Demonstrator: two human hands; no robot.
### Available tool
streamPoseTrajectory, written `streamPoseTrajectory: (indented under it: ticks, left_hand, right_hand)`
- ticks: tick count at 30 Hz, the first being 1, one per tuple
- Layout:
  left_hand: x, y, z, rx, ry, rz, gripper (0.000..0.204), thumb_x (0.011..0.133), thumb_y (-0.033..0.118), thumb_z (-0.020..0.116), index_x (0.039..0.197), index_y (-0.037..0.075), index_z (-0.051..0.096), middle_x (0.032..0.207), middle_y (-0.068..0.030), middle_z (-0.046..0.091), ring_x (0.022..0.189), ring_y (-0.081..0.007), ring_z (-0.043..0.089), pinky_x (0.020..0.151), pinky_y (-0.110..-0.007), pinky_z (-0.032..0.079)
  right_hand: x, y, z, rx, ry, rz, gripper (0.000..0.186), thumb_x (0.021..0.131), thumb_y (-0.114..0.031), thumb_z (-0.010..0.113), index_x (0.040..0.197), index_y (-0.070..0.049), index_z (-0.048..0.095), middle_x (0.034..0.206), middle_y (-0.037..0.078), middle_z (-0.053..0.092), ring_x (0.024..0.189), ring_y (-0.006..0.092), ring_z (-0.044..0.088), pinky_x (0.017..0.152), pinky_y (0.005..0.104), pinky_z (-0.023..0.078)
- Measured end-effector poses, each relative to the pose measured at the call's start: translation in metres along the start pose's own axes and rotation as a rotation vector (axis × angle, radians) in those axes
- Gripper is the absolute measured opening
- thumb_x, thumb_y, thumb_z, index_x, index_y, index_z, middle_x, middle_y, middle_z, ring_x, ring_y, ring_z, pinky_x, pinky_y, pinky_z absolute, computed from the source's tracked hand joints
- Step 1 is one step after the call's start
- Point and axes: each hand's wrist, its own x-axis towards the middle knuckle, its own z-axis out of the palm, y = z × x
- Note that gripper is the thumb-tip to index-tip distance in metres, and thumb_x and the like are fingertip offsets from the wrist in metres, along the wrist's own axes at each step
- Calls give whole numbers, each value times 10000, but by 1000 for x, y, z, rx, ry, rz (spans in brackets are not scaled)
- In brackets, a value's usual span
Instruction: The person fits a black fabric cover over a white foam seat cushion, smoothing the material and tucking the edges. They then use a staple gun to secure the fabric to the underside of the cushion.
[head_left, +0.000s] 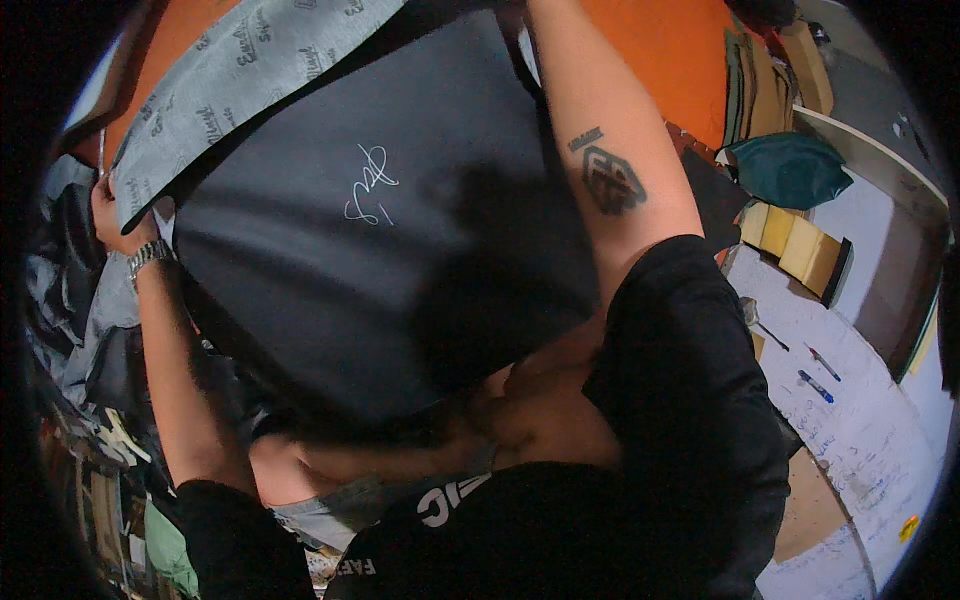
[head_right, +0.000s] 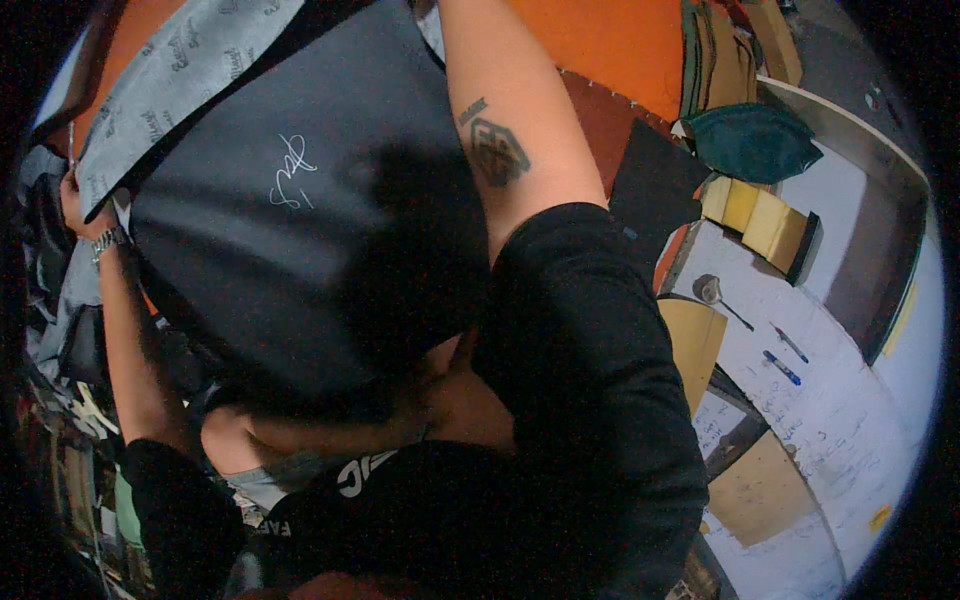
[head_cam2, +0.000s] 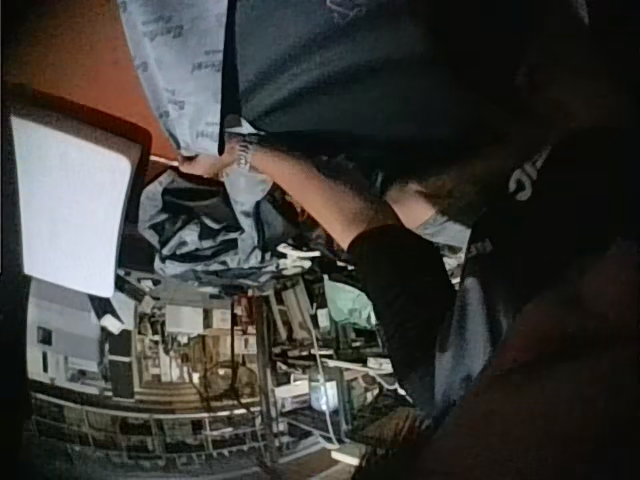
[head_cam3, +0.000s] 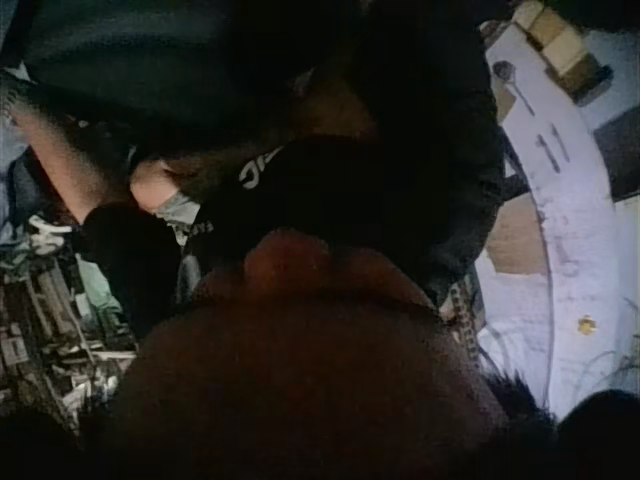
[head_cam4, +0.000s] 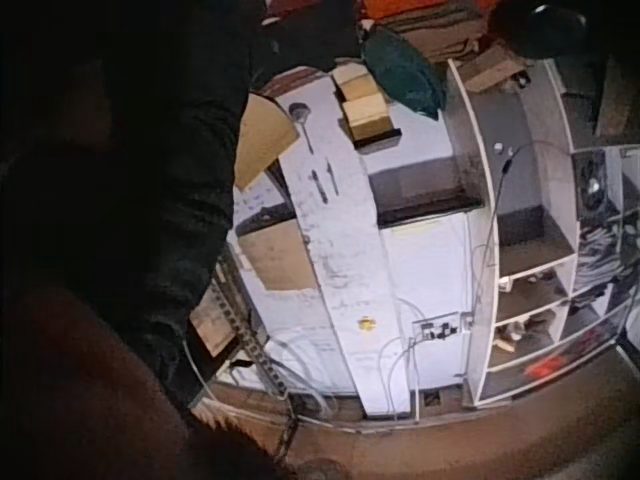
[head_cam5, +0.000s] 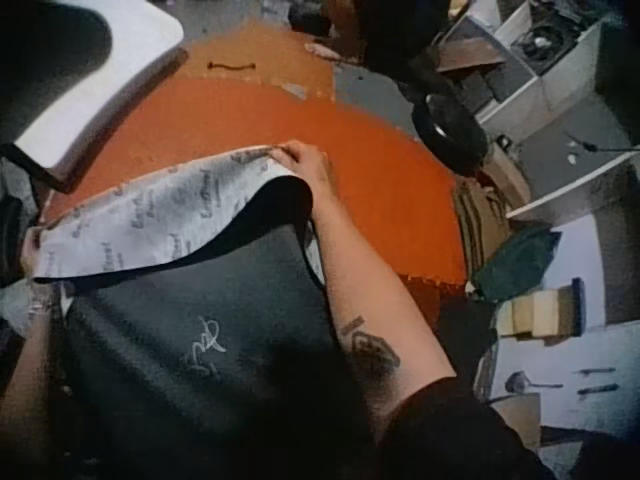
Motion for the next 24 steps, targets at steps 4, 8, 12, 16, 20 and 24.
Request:
streamPoseTrajectory:
  ticks: [4, 8, 12, 16, 20, 24]
  left_hand:
    - [-2, 3, 5, -51, 20, -46, 387, 976, 342, 685, 1224, 51, 744, 1178, -157, 788, 1072, -301, 755, 944, -402, 563]
    - [-2, -1, 15, -186, 41, -17, 352, 985, 348, 672, 1159, 54, 754, 1122, -173, 789, 1037, -322, 753, 933, -420, 557]
    - [-1, -6, 16, -161, -61, -29, 404, 983, 324, 668, 1255, 28, 710, 1188, -179, 766, 1102, -335, 725, 989, -425, 532]
    - [-26, -17, -7, -185, -49, 322, 476, 982, 276, 665, 1344, -31, 634, 1367, -248, 676, 1237, -377, 659, 1061, -400, 485]
    - [-121, -26, -61, -152, -258, 11, 718, 1134, 508, 381, 1338, -139, 616, 1375, -309, 659, 1315, -423, 607, 1087, -449, 440]
    - [-287, -29, -130, -703, -472, -1011, 788, 1102, 604, 450, 1322, -126, 648, 1331, -177, 704, 1156, -272, 653, 1033, -392, 492]
  right_hand:
    - [-41, 1, -4, 84, 201, -135, 424, 1007, -358, 687, 1318, -71, 710, 1163, 272, 743, 1125, 369, 735, 954, 430, 561]
    - [-191, -5, -77, 253, -199, 431, 750, 1096, -593, 421, 1538, 5, 519, 1561, 168, 555, 1446, 286, 509, 1198, 392, 369]
    - [-382, -13, -132, 493, -107, 1289, 592, 1128, -489, 468, 1501, -45, 582, 1456, 102, 634, 1296, 221, 612, 1127, 362, 453]
    - [-493, 4, -106, 1044, 242, 1123, 363, 1061, -149, 611, 1397, -12, 633, 1293, 76, 713, 1130, 182, 683, 1011, 336, 540]
    - [-513, 11, -91, 932, 211, 1017, 304, 992, -55, 682, 1290, 0, 712, 1155, 79, 757, 1011, 172, 708, 926, 313, 559]
    - [-487, 8, -96, 646, 198, 986, 318, 957, -104, 755, 1259, -5, 745, 1113, 48, 768, 941, 158, 707, 872, 303, 562]
